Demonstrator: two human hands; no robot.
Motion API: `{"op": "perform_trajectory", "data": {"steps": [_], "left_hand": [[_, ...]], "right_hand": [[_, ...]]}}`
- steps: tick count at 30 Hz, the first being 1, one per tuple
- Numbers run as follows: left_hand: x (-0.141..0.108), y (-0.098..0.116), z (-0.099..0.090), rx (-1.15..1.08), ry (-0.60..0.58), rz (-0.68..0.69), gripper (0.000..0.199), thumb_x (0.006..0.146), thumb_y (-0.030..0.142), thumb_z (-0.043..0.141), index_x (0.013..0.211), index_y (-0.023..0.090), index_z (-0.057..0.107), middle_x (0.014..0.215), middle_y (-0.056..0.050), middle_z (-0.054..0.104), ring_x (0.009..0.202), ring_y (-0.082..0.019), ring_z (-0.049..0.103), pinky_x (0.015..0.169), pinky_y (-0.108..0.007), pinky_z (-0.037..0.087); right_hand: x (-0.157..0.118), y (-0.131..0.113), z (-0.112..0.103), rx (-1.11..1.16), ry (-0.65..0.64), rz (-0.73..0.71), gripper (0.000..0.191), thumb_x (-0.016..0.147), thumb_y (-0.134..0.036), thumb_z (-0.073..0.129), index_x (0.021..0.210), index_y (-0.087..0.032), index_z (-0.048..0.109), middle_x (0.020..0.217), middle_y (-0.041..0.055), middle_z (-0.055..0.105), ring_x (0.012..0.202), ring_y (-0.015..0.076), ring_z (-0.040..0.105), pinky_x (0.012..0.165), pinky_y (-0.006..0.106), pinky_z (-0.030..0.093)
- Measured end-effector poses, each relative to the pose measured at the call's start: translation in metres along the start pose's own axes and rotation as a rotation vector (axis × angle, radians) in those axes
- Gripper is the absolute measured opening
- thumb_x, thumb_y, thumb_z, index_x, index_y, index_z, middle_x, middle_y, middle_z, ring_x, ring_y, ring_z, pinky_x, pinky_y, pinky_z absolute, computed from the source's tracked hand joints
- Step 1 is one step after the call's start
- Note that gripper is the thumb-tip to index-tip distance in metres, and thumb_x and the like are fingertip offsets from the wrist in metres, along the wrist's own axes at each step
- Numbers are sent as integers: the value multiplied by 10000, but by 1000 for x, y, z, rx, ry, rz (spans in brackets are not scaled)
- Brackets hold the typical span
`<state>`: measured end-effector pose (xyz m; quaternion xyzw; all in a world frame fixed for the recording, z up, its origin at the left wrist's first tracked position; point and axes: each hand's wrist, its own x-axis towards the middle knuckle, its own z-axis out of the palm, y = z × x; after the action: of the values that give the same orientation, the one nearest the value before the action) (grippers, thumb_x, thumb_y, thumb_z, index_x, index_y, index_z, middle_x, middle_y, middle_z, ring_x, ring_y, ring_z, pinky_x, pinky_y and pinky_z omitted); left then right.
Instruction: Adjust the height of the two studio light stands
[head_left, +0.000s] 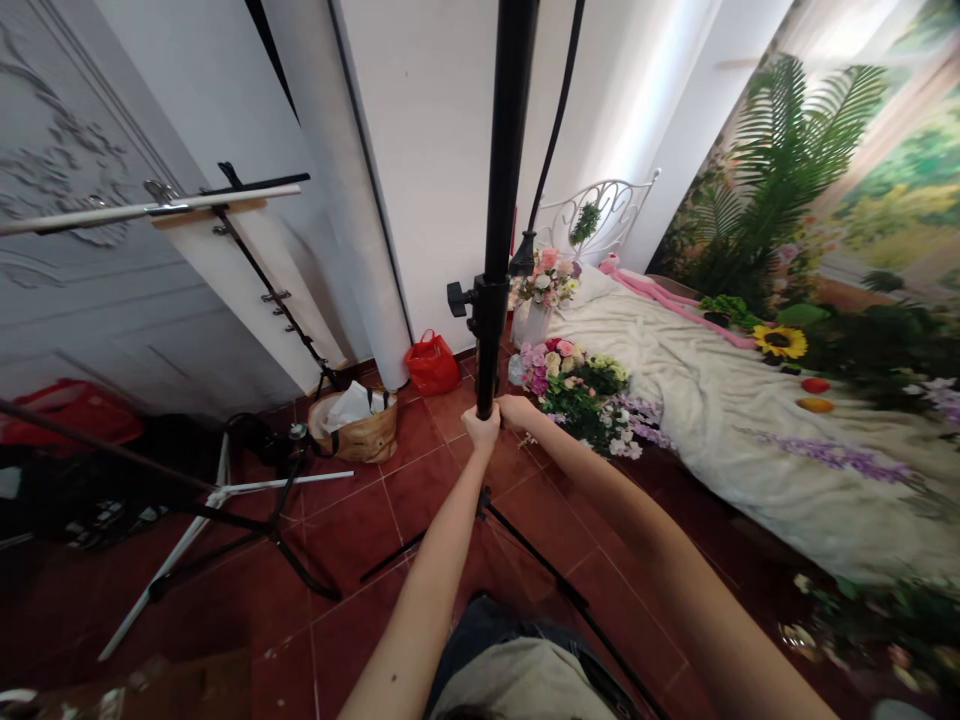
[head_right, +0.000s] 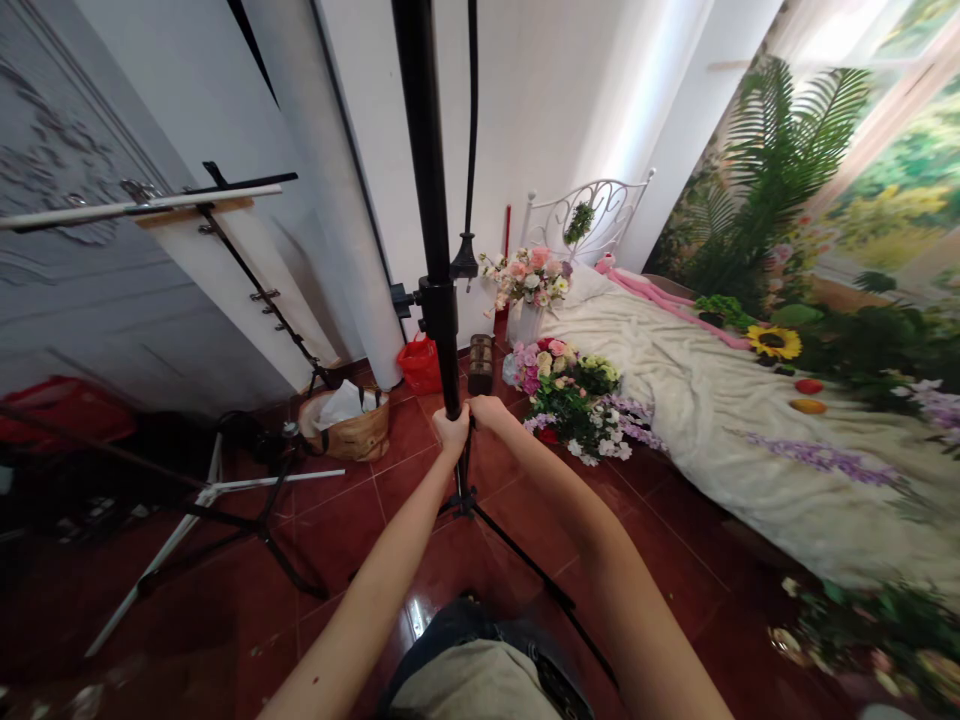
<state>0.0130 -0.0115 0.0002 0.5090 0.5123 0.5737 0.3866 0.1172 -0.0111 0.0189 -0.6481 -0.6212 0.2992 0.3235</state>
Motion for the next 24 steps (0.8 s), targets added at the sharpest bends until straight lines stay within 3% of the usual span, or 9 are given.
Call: {"op": "perform_trajectory", "data": {"steps": [2, 4, 8, 12, 14, 16, 19, 22, 24], "left_hand": [[0, -2, 0, 22, 8, 22, 286, 622, 314, 646, 441, 140, 509, 478, -23, 515, 463, -92, 448, 452, -198, 310], [0, -3, 1, 38, 12, 35, 280, 630, 312, 638, 446, 143, 513, 483, -28, 523, 461, -93, 450, 457, -200, 315], [0, -3, 1, 33, -5, 7, 267, 643, 321, 624, 467, 148, 519, 470, -19, 504, 461, -96, 445, 451, -199, 306], [-1, -1, 0, 42, -11, 24, 314, 660, 336, 606, 439, 155, 477, 452, 0, 452, 443, -79, 402, 441, -197, 273], [-1, -1, -1, 46, -14, 30, 323, 664, 333, 603, 432, 155, 466, 451, 3, 442, 438, -74, 391, 439, -197, 266], [0, 0, -1, 53, -17, 23, 317, 658, 327, 610, 433, 153, 471, 451, 5, 437, 439, -75, 393, 439, -198, 266], [0, -1, -1, 45, -25, 0, 304, 647, 320, 619, 438, 149, 479, 454, 8, 435, 443, -76, 397, 441, -197, 267], [0, 0, -1, 10, -25, -6, 298, 642, 312, 622, 439, 153, 473, 456, 12, 437, 444, -78, 404, 440, -195, 269], [-1, 1, -1, -2, -24, 5, 307, 645, 305, 621, 430, 159, 457, 448, 15, 433, 435, -78, 405, 440, -197, 269]], "right_hand": [[-9, 5, 4, -92, -8, -4, 138, 844, -195, 589, 968, -139, 617, 1057, 123, 610, 1044, 240, 555, 914, 367, 439], [-26, 12, 13, -244, 26, -34, 167, 839, -121, 527, 989, -137, 599, 1058, 148, 615, 1084, 253, 533, 929, 345, 416], [-77, 39, 42, -471, 101, -95, 336, 853, -133, 419, 1175, -177, 504, 1333, 121, 478, 1183, 211, 471, 880, 287, 446], [-110, 69, 55, -518, -53, 73, 231, 728, -108, 550, 932, -199, 606, 1419, 86, 391, 1187, 245, 469, 841, 302, 468], [-104, 69, 43, -424, 18, 125, 237, 713, -122, 570, 937, -190, 602, 1350, 106, 455, 1190, 245, 463, 881, 333, 457], [-84, 50, 17, -250, 164, 47, 243, 740, -142, 549, 979, -169, 589, 1232, 125, 533, 1180, 228, 471, 953, 354, 417], [-45, -11, -34, 130, 310, -170, 340, 777, -242, 563, 1110, -186, 524, 1180, 102, 562, 1133, 205, 513, 961, 358, 420], [-20, -92, -76, 409, 245, -425, 554, 740, -349, 660, 1228, -240, 421, 1226, 66, 529, 1134, 192, 526, 931, 337, 448], [-16, -143, -89, 451, 220, -512, 697, 658, -384, 743, 1248, -258, 393, 1182, 58, 549, 1090, 204, 551, 897, 346, 473]]}}
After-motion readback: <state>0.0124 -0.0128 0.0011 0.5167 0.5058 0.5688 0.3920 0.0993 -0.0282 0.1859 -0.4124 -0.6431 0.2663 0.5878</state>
